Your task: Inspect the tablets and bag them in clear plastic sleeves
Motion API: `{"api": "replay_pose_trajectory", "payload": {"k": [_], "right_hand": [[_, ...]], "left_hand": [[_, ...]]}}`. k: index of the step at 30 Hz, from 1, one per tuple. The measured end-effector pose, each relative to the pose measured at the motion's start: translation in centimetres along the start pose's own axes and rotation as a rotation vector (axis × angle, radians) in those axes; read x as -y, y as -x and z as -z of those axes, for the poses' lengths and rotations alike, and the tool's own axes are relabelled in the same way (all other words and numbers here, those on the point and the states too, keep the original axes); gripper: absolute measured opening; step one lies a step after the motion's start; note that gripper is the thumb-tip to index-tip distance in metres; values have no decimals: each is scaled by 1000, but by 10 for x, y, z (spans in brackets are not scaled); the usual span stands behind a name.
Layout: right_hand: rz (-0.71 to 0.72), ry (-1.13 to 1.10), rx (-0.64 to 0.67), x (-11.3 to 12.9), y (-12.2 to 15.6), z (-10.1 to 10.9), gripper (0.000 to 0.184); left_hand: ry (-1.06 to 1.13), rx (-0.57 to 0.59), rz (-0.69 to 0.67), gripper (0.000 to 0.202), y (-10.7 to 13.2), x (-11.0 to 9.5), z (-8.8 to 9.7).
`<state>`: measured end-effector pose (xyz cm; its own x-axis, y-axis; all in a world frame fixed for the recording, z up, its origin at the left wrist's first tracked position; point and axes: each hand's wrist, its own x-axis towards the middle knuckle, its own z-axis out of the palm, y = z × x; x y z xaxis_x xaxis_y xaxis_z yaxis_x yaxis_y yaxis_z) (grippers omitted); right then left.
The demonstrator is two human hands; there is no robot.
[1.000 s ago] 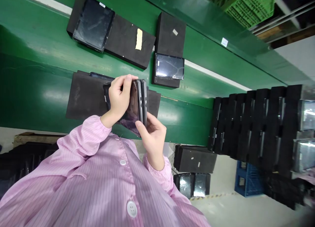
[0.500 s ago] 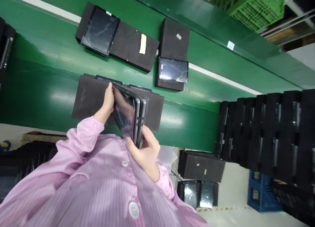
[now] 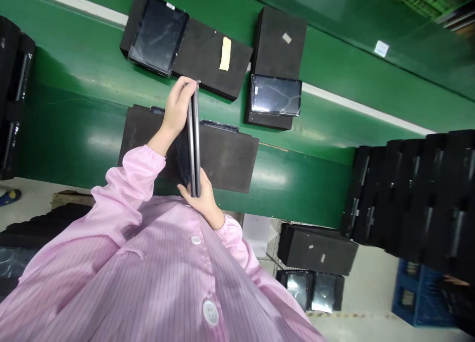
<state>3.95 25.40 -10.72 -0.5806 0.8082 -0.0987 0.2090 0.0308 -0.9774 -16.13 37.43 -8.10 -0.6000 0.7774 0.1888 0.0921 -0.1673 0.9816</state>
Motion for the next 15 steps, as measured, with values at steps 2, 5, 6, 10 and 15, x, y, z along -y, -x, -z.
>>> {"api": "replay_pose_trajectory", "payload": {"k": [2, 5, 6, 10, 15], "right_hand": [[55, 22, 85, 5, 1, 7, 75], [83, -40, 183, 11, 6, 16, 83], [78, -81, 207, 14, 8, 18, 82], [16, -179, 228, 23, 11, 20, 66], [1, -115, 159, 28, 9, 18, 52]], "left_hand": [[28, 8, 27, 44, -2, 5, 3], [60, 37, 54, 43, -4, 5, 6], [65, 42, 63, 43, -4, 4, 6], [66, 35, 79, 45, -2, 5, 4], [54, -4, 24, 63, 0, 11, 0]]}}
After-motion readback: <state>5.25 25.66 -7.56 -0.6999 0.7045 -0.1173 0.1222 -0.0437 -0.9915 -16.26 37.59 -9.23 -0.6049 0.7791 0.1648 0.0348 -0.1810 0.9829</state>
